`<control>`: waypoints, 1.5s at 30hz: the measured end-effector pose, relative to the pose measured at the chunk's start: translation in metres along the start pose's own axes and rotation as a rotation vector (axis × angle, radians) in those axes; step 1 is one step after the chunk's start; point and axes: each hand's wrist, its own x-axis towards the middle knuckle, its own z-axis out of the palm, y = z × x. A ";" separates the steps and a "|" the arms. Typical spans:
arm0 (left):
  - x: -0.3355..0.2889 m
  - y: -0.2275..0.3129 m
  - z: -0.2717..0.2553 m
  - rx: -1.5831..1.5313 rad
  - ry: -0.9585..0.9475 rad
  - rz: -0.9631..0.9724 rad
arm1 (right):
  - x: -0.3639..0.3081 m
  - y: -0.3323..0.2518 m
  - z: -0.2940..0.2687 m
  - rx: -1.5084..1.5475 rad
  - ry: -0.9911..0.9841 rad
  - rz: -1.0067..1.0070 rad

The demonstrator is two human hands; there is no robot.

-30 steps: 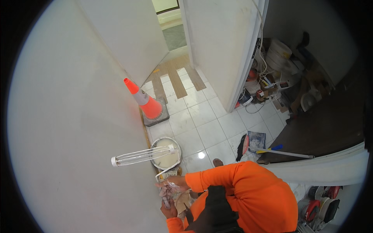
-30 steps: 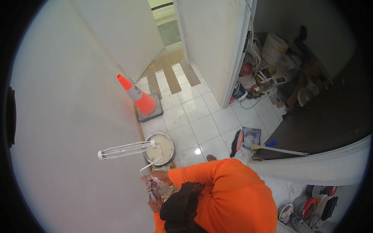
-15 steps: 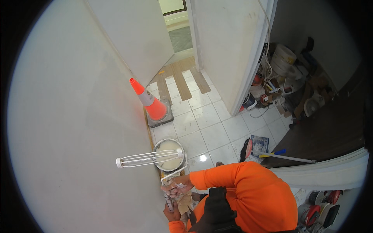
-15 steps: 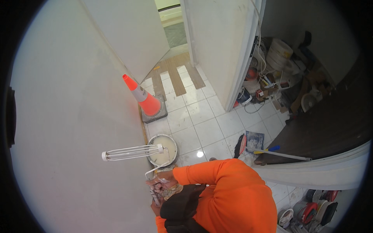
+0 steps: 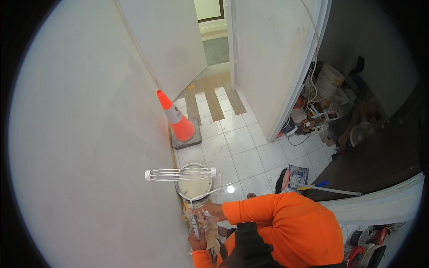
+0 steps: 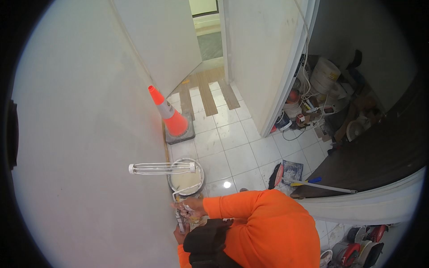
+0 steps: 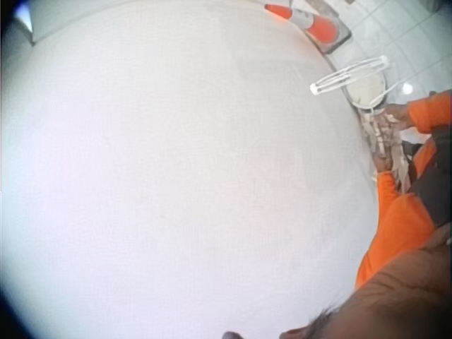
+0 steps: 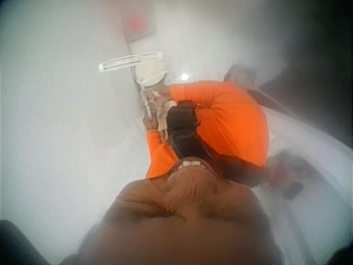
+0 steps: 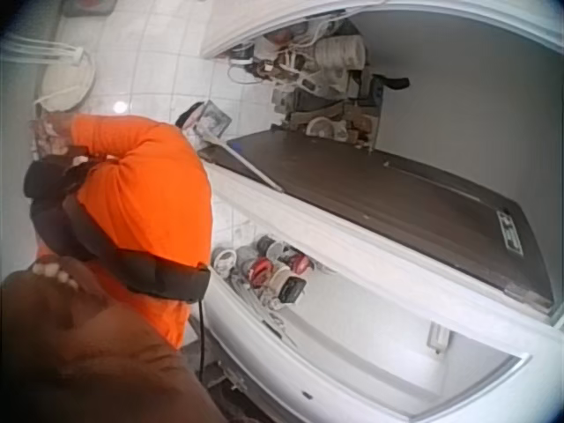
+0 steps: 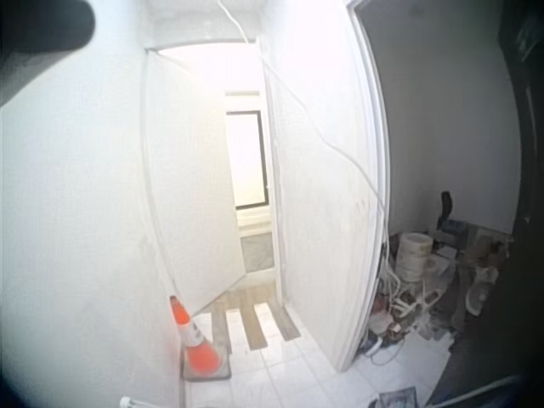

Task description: The person walks through a room with construction materials and picks up a paint roller frame and roller. They attach the roller to the frame, secure it with a wire, and then walk to another area.

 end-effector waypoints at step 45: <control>0.004 0.015 0.022 0.256 0.248 0.176 | 0.018 -0.060 -0.076 -0.047 -0.021 0.271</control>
